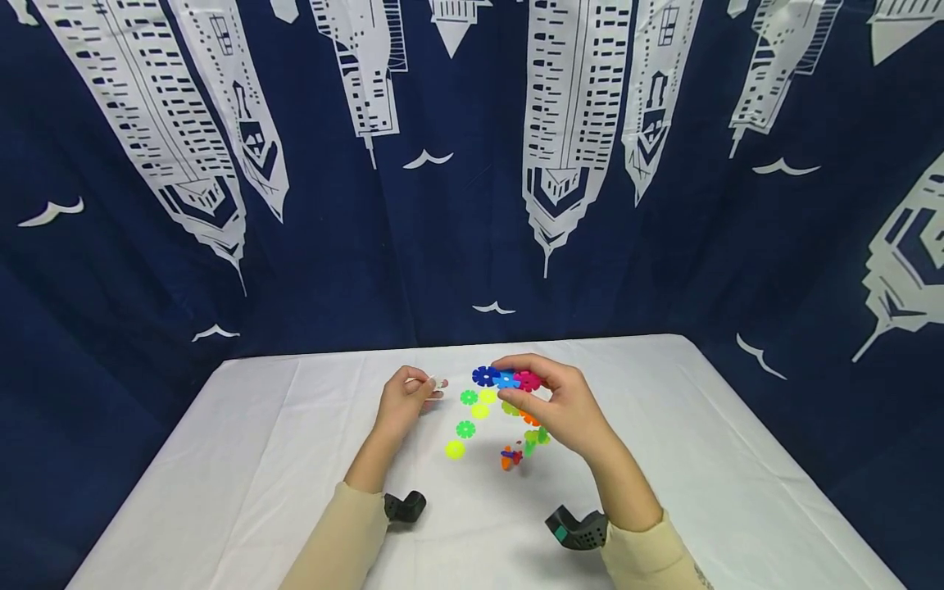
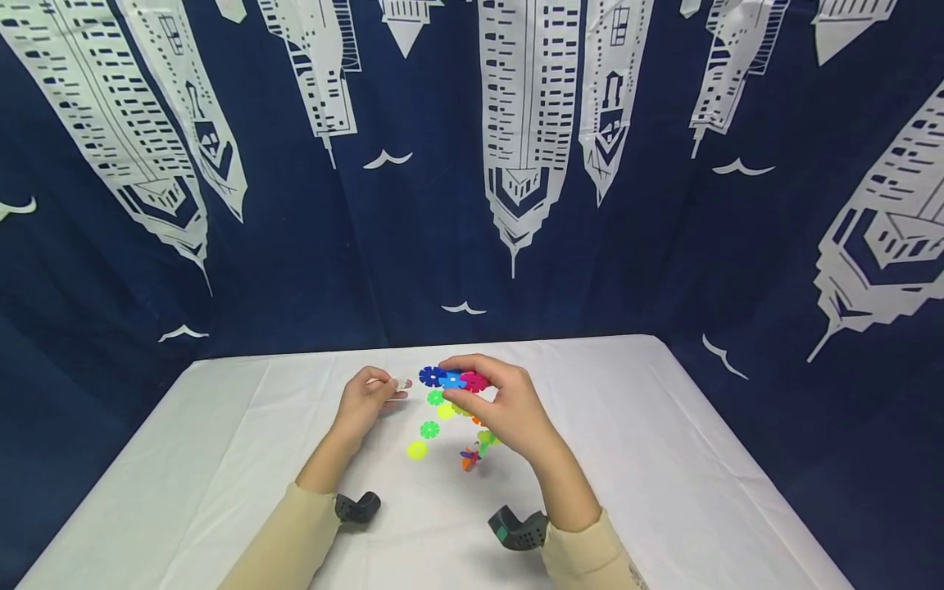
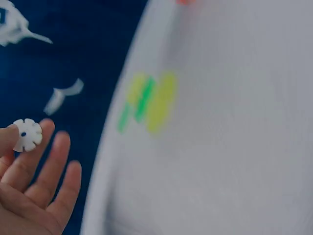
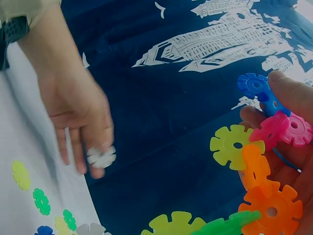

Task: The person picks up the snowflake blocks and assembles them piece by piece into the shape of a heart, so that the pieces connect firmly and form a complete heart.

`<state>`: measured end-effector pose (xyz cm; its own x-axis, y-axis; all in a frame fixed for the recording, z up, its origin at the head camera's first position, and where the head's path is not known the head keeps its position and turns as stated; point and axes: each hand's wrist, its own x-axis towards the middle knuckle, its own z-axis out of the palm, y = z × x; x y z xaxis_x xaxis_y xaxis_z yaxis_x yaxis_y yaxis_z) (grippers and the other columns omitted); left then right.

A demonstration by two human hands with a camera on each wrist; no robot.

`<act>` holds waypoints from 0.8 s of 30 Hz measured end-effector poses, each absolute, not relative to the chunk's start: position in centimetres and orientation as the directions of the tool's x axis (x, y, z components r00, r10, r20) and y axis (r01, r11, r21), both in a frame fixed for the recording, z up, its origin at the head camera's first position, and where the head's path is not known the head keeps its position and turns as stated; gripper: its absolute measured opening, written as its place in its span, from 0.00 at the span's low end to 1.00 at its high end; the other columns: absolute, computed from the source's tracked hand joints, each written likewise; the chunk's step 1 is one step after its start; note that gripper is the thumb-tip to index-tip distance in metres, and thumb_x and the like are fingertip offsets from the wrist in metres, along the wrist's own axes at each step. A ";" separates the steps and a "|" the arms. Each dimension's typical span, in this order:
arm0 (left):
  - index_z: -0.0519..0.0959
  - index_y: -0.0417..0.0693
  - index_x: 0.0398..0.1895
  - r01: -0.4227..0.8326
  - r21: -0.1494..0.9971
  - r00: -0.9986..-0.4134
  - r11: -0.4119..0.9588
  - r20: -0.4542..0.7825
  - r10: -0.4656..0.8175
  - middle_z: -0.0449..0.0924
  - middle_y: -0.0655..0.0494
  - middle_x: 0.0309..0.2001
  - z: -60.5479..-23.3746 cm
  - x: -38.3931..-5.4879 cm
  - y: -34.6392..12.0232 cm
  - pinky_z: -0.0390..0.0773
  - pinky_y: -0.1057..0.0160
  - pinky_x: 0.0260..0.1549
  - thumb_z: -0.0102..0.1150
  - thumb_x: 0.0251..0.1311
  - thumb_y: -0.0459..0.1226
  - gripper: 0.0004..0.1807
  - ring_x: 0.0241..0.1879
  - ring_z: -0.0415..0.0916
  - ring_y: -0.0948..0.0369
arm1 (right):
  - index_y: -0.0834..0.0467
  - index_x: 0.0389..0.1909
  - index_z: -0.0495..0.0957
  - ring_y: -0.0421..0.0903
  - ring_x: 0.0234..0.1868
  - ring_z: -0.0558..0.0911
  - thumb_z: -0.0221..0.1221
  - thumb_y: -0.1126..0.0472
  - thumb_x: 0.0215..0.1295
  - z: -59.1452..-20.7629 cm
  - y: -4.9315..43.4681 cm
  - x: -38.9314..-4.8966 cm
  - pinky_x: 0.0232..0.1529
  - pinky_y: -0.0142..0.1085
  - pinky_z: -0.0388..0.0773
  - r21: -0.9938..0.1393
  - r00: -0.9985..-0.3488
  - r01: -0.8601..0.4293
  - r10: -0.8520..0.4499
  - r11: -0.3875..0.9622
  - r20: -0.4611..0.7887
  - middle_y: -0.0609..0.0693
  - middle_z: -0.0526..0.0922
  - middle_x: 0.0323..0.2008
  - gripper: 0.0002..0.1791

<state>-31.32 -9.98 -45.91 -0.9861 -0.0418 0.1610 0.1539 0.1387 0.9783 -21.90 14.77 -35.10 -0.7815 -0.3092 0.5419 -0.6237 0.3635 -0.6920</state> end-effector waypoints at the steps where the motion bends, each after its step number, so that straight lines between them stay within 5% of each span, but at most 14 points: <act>1: 0.71 0.40 0.40 0.166 0.982 -0.985 0.093 0.169 -0.024 0.87 0.36 0.43 -45.4 -30.9 -9.8 0.83 0.68 0.33 0.58 0.67 0.30 0.05 0.34 0.88 0.57 | 0.51 0.53 0.83 0.40 0.46 0.81 0.68 0.61 0.62 -35.1 14.7 -21.9 0.44 0.32 0.82 -0.689 -0.779 -0.627 -0.310 0.364 0.545 0.45 0.87 0.50 0.18; 12: 0.72 0.50 0.54 0.110 0.934 -0.979 -0.339 0.160 0.124 0.87 0.54 0.29 -39.7 -25.2 -8.2 0.83 0.66 0.25 0.51 0.71 0.33 0.11 0.20 0.78 0.61 | 0.53 0.53 0.82 0.39 0.46 0.83 0.67 0.64 0.63 -35.1 14.7 -21.9 0.48 0.32 0.83 -0.685 -0.764 -0.645 -0.313 0.337 0.565 0.47 0.87 0.49 0.17; 16: 0.76 0.45 0.51 0.097 0.917 -0.971 -0.387 0.172 0.164 0.86 0.54 0.30 -38.7 -23.8 -7.9 0.85 0.64 0.26 0.52 0.72 0.33 0.09 0.23 0.78 0.62 | 0.53 0.53 0.82 0.39 0.46 0.83 0.67 0.64 0.63 -35.2 14.7 -21.9 0.49 0.32 0.83 -0.687 -0.766 -0.642 -0.316 0.340 0.560 0.47 0.87 0.49 0.17; 24: 0.71 0.41 0.64 0.112 0.939 -0.934 -0.324 0.211 0.288 0.85 0.51 0.45 -37.6 -22.5 -7.7 0.87 0.54 0.38 0.55 0.70 0.30 0.20 0.36 0.85 0.61 | 0.54 0.53 0.82 0.39 0.45 0.83 0.67 0.64 0.63 -35.2 14.8 -22.1 0.46 0.32 0.83 -0.676 -0.755 -0.656 -0.327 0.336 0.569 0.48 0.87 0.48 0.17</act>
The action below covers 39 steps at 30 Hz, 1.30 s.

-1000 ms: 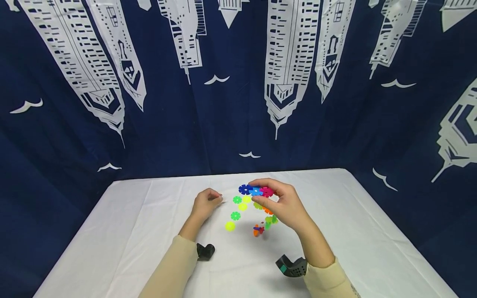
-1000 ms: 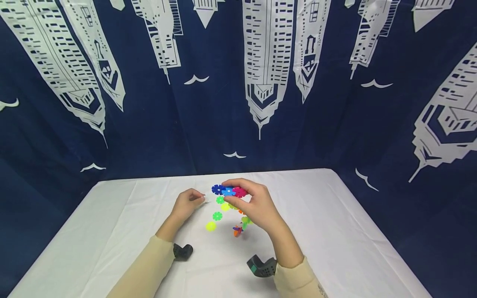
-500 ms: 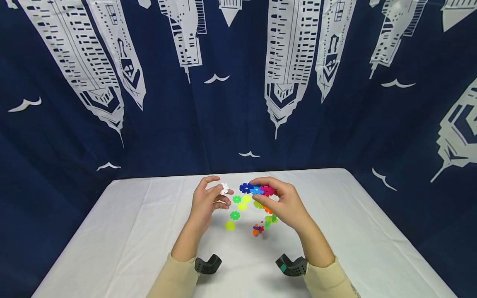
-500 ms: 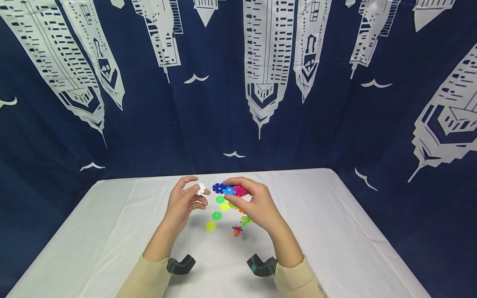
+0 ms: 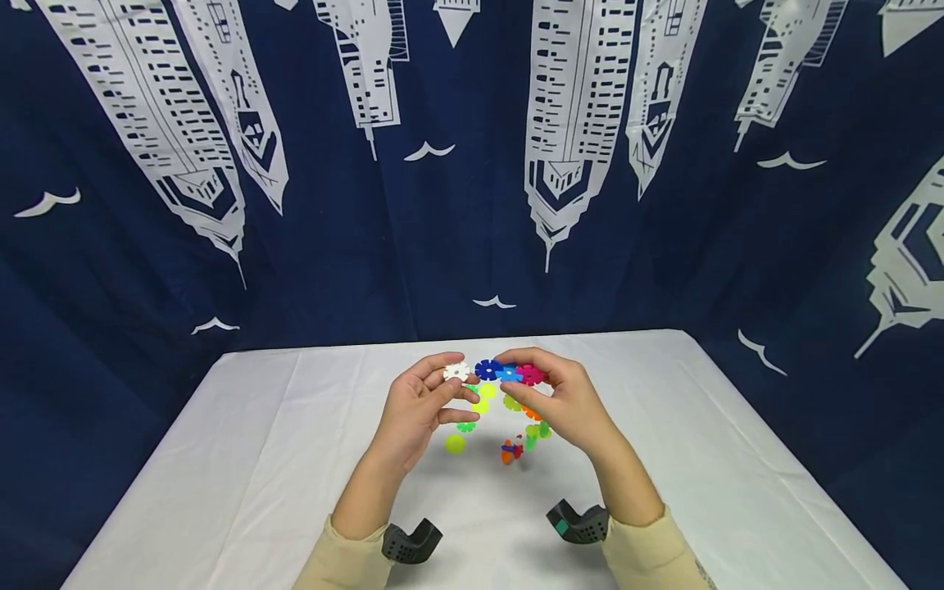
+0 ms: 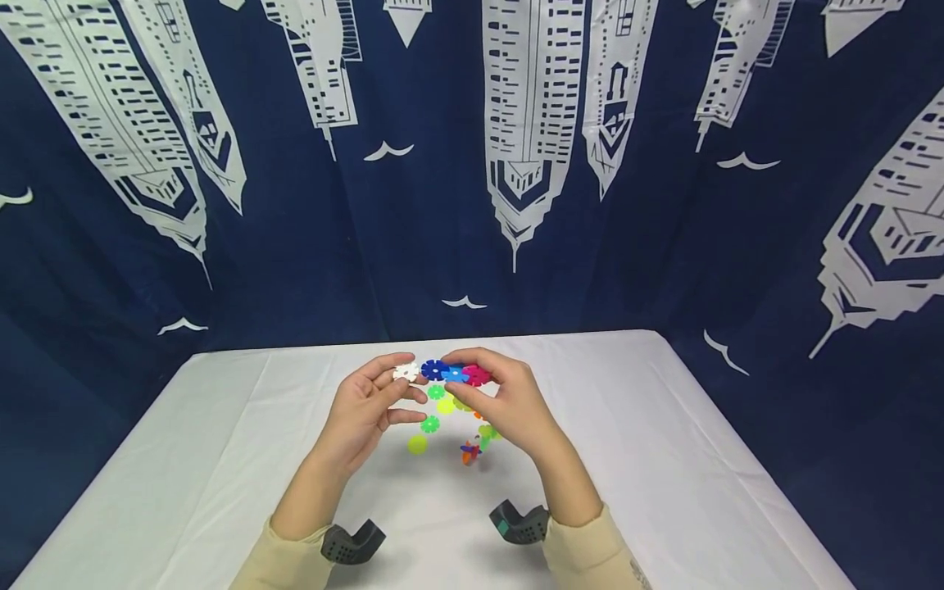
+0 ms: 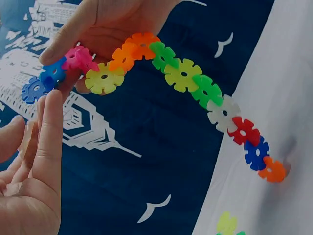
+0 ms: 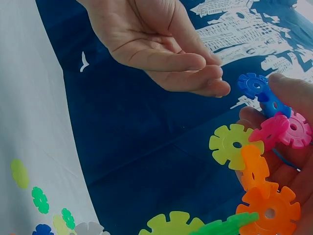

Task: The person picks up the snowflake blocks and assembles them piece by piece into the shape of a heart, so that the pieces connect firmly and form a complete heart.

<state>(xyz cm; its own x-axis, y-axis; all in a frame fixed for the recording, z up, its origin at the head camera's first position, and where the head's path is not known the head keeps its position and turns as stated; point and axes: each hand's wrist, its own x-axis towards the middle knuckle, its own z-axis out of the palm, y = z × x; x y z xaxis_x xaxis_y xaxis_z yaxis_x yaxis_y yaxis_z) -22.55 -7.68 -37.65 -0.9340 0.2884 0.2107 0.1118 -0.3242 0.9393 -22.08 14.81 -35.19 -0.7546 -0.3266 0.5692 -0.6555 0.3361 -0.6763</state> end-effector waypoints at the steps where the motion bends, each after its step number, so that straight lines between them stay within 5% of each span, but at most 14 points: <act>1: 0.71 0.41 0.65 0.121 0.942 -0.931 -0.314 0.217 0.293 0.85 0.51 0.45 -37.6 -22.5 -7.7 0.87 0.54 0.38 0.55 0.69 0.29 0.21 0.35 0.85 0.61 | 0.54 0.53 0.82 0.39 0.45 0.84 0.67 0.64 0.63 -35.2 14.8 -22.1 0.46 0.32 0.83 -0.674 -0.753 -0.657 -0.328 0.337 0.570 0.48 0.87 0.48 0.17; 12: 0.75 0.39 0.61 0.185 0.951 -0.931 -0.246 0.250 0.266 0.87 0.56 0.34 -37.2 -21.5 -7.6 0.88 0.57 0.33 0.61 0.65 0.29 0.21 0.26 0.82 0.61 | 0.57 0.52 0.82 0.40 0.49 0.85 0.67 0.67 0.61 -35.4 14.7 -22.0 0.51 0.31 0.83 -0.638 -0.713 -0.700 -0.358 0.321 0.603 0.48 0.87 0.48 0.17; 22: 0.77 0.36 0.55 0.192 0.956 -0.945 -0.220 0.240 0.220 0.87 0.58 0.32 -36.8 -21.3 -7.1 0.88 0.56 0.30 0.65 0.61 0.30 0.19 0.25 0.81 0.61 | 0.55 0.51 0.82 0.40 0.41 0.84 0.67 0.68 0.61 -35.6 14.7 -22.1 0.42 0.31 0.84 -0.543 -0.639 -0.769 -0.375 0.337 0.672 0.49 0.87 0.46 0.17; 39: 0.78 0.37 0.53 0.192 0.966 -0.948 -0.171 0.228 0.222 0.86 0.56 0.31 -36.6 -21.0 -7.2 0.88 0.54 0.32 0.69 0.59 0.32 0.19 0.26 0.83 0.58 | 0.55 0.52 0.82 0.40 0.39 0.84 0.67 0.68 0.61 -35.3 14.6 -22.0 0.37 0.31 0.85 -0.543 -0.635 -0.773 -0.400 0.328 0.661 0.50 0.87 0.47 0.18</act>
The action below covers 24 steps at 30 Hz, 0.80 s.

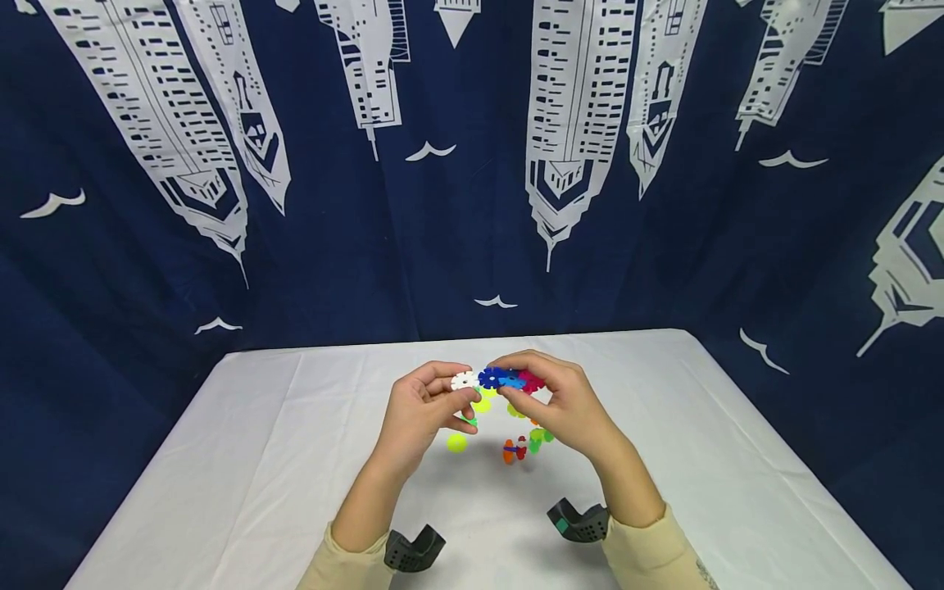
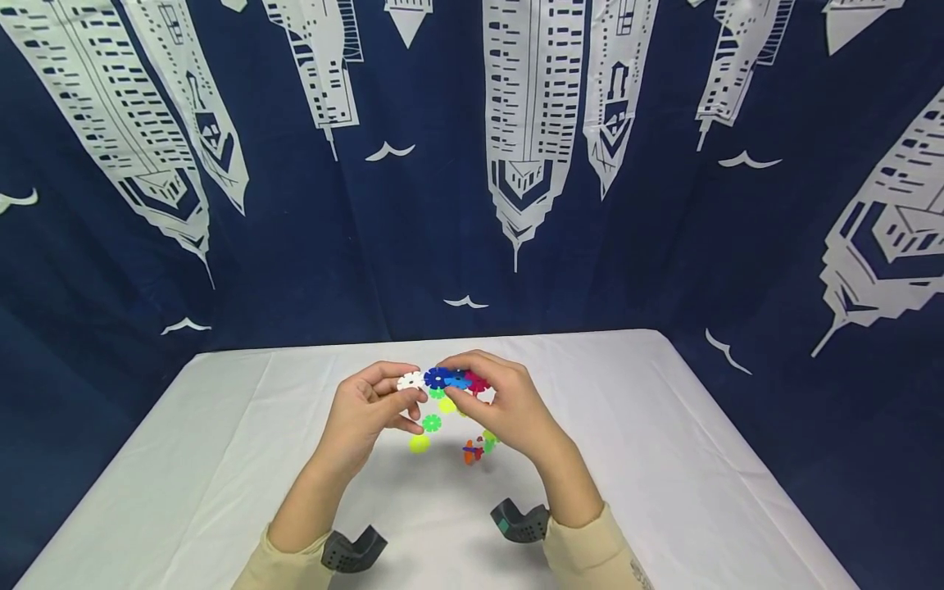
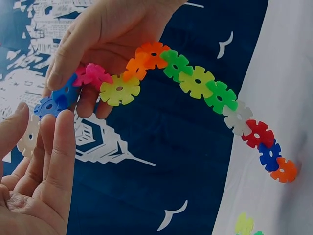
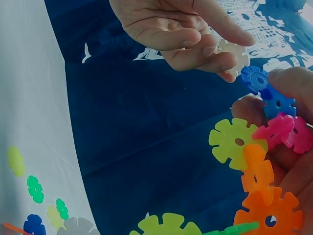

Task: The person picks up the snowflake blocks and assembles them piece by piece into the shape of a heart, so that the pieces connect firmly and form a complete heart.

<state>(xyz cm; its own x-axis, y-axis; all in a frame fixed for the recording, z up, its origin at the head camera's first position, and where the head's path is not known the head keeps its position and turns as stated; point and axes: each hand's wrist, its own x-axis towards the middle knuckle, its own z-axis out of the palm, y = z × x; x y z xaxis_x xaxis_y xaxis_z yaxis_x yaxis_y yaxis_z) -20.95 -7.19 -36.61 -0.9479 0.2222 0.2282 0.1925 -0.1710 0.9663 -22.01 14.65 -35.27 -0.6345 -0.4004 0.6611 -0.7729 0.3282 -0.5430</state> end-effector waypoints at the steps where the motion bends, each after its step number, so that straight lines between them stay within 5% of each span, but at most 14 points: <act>1: 0.78 0.37 0.53 0.190 0.967 -0.948 -0.170 0.226 0.223 0.86 0.56 0.32 -36.6 -20.9 -7.2 0.88 0.54 0.32 0.69 0.59 0.32 0.20 0.26 0.83 0.58 | 0.55 0.52 0.81 0.40 0.39 0.85 0.68 0.68 0.61 -35.3 14.6 -22.0 0.38 0.31 0.85 -0.540 -0.632 -0.775 -0.401 0.329 0.663 0.50 0.87 0.48 0.18; 12: 0.77 0.34 0.53 0.196 0.957 -0.942 -0.213 0.245 0.232 0.86 0.56 0.31 -36.3 -20.7 -7.0 0.88 0.55 0.29 0.66 0.59 0.29 0.19 0.24 0.82 0.60 | 0.56 0.52 0.80 0.43 0.38 0.85 0.69 0.72 0.56 -35.3 14.0 -21.8 0.36 0.29 0.85 -0.438 -0.536 -0.844 -0.428 0.311 0.728 0.51 0.86 0.44 0.22; 24: 0.73 0.26 0.55 0.209 0.949 -0.932 -0.237 0.267 0.245 0.86 0.58 0.30 -36.1 -20.3 -7.1 0.87 0.56 0.29 0.66 0.60 0.28 0.22 0.24 0.82 0.61 | 0.57 0.54 0.77 0.44 0.38 0.85 0.69 0.74 0.55 -35.4 13.7 -21.5 0.37 0.28 0.85 -0.424 -0.533 -0.845 -0.459 0.325 0.711 0.53 0.85 0.46 0.25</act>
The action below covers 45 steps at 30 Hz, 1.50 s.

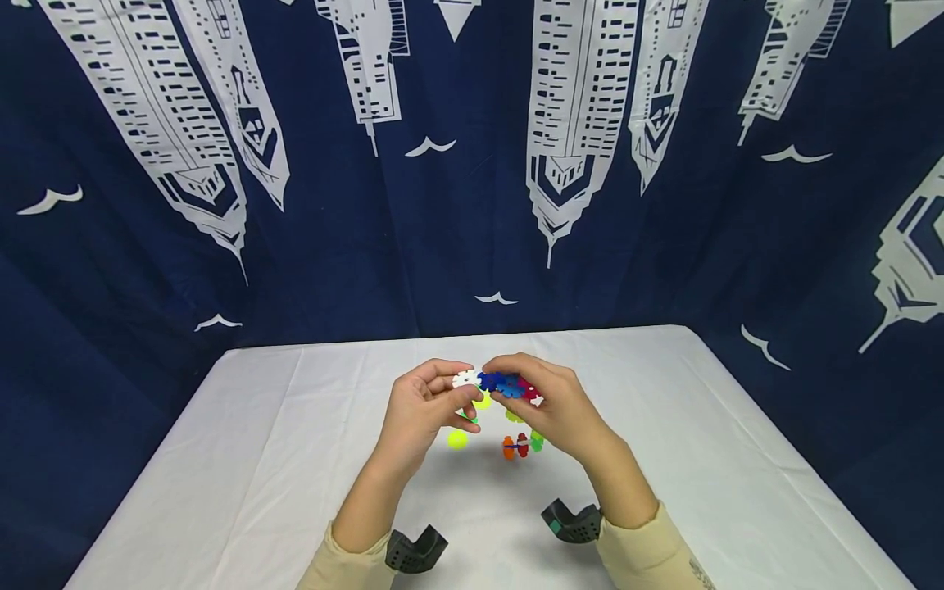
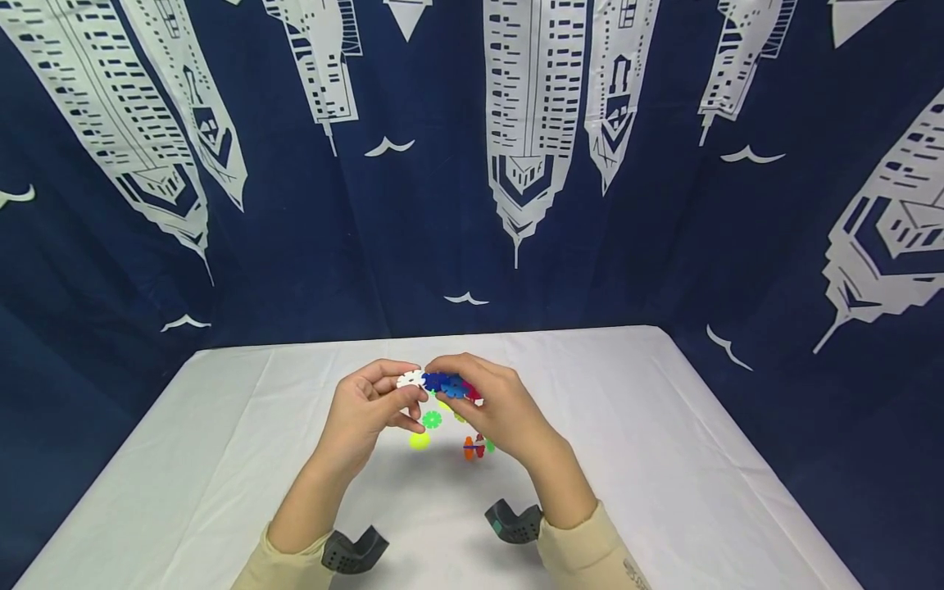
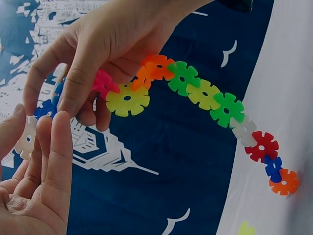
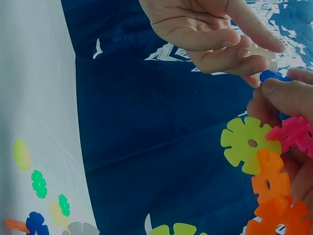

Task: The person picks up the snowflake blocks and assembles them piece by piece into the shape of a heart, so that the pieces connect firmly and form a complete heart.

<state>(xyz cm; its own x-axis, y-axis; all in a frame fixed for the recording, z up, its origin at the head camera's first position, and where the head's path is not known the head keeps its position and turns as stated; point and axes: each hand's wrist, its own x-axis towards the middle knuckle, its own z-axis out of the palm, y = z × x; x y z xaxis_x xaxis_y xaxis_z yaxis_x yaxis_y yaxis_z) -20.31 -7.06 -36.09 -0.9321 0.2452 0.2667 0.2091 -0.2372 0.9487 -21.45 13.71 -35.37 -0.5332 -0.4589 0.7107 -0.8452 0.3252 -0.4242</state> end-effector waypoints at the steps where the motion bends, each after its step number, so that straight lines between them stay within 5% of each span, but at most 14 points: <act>1: 0.73 0.26 0.56 0.209 0.949 -0.932 -0.236 0.266 0.245 0.86 0.58 0.30 -36.1 -20.3 -7.1 0.87 0.56 0.29 0.66 0.60 0.28 0.23 0.24 0.82 0.60 | 0.57 0.54 0.77 0.44 0.38 0.85 0.68 0.75 0.55 -35.4 13.7 -21.4 0.37 0.28 0.85 -0.430 -0.538 -0.842 -0.462 0.325 0.705 0.53 0.85 0.47 0.25; 10: 0.75 0.33 0.52 0.198 0.961 -0.929 -0.192 0.246 0.276 0.87 0.58 0.28 -35.9 -20.2 -7.4 0.88 0.57 0.32 0.65 0.60 0.28 0.17 0.22 0.82 0.62 | 0.57 0.52 0.78 0.44 0.38 0.86 0.67 0.77 0.55 -35.1 13.8 -21.2 0.38 0.28 0.85 -0.453 -0.563 -0.827 -0.487 0.334 0.668 0.53 0.87 0.46 0.24; 24: 0.73 0.33 0.49 0.165 0.972 -0.923 -0.170 0.213 0.322 0.89 0.57 0.29 -34.8 -19.3 -8.1 0.87 0.60 0.33 0.67 0.59 0.29 0.18 0.20 0.83 0.61 | 0.64 0.51 0.80 0.49 0.37 0.89 0.69 0.81 0.48 -34.6 13.2 -21.0 0.39 0.28 0.85 -0.336 -0.371 -0.928 -0.506 0.164 0.778 0.59 0.88 0.40 0.26; 35: 0.75 0.35 0.47 0.133 0.980 -0.918 -0.150 0.179 0.353 0.88 0.54 0.28 -34.7 -19.5 -8.4 0.88 0.56 0.34 0.69 0.56 0.30 0.18 0.20 0.84 0.60 | 0.64 0.51 0.82 0.40 0.30 0.81 0.70 0.80 0.46 -34.8 13.0 -20.8 0.33 0.21 0.79 -0.273 -0.326 -0.946 -0.510 0.178 0.796 0.52 0.88 0.35 0.27; 45: 0.73 0.33 0.52 0.150 0.970 -0.918 -0.189 0.208 0.337 0.88 0.57 0.29 -34.8 -19.5 -8.0 0.87 0.59 0.34 0.65 0.61 0.30 0.18 0.19 0.82 0.62 | 0.61 0.54 0.81 0.39 0.35 0.83 0.69 0.75 0.55 -34.7 13.0 -21.0 0.36 0.25 0.83 -0.379 -0.433 -0.901 -0.504 0.213 0.747 0.50 0.87 0.41 0.24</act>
